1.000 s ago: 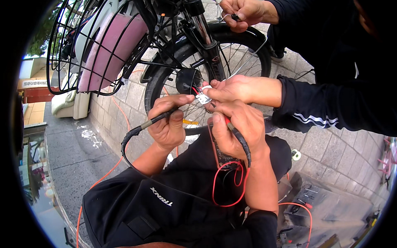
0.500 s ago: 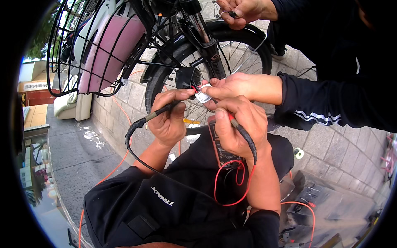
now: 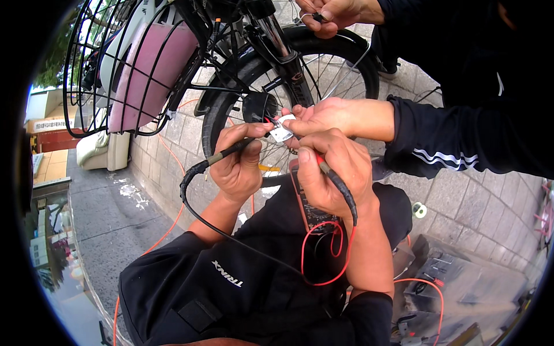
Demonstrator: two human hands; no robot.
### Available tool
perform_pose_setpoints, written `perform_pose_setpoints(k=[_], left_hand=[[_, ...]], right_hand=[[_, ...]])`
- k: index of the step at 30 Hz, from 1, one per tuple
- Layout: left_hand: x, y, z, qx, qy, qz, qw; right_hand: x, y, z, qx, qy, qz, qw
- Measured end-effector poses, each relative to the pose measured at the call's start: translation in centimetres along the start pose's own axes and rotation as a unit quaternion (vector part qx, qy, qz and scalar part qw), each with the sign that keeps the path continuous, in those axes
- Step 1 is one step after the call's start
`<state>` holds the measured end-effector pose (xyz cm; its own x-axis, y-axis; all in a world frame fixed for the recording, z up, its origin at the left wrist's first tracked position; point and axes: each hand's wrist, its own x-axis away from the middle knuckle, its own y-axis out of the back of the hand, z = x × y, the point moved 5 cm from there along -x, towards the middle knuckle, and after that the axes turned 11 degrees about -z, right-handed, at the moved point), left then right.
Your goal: The person uses a multimeter to test the electrical connections of a bicycle's wiring. They hold the multimeter probes against the wires and connector while another person assists by holding the wires steady.
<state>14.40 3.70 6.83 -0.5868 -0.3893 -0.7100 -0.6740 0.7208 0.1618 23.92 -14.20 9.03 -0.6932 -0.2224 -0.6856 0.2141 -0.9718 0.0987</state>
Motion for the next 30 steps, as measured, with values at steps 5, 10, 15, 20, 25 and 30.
perform_pose_setpoints(k=[5,10,15,20,25,30], left_hand=[[0.1,0.1,0.4,-0.016,-0.011,0.007,1.000],[0.3,-0.2,0.7,-0.003,0.007,-0.003,1.000],[0.6,-0.1,1.0,-0.010,0.011,0.005,1.000],[0.6,0.0,1.1,-0.018,0.002,0.026,1.000],[0.7,0.0,1.1,-0.012,0.013,0.019,1.000],[0.5,-0.1,1.1,-0.011,0.012,-0.015,1.000]], right_hand=[[0.1,0.0,-0.1,-0.008,-0.018,-0.005,1.000],[0.2,0.0,-0.2,-0.010,-0.016,-0.011,1.000],[0.3,0.1,-0.3,-0.015,-0.020,-0.008,1.000],[0.3,0.1,-0.3,-0.014,-0.024,-0.008,1.000],[0.3,0.1,-0.3,-0.014,-0.022,-0.010,1.000],[0.5,0.0,-0.4,-0.028,-0.045,-0.030,0.998]])
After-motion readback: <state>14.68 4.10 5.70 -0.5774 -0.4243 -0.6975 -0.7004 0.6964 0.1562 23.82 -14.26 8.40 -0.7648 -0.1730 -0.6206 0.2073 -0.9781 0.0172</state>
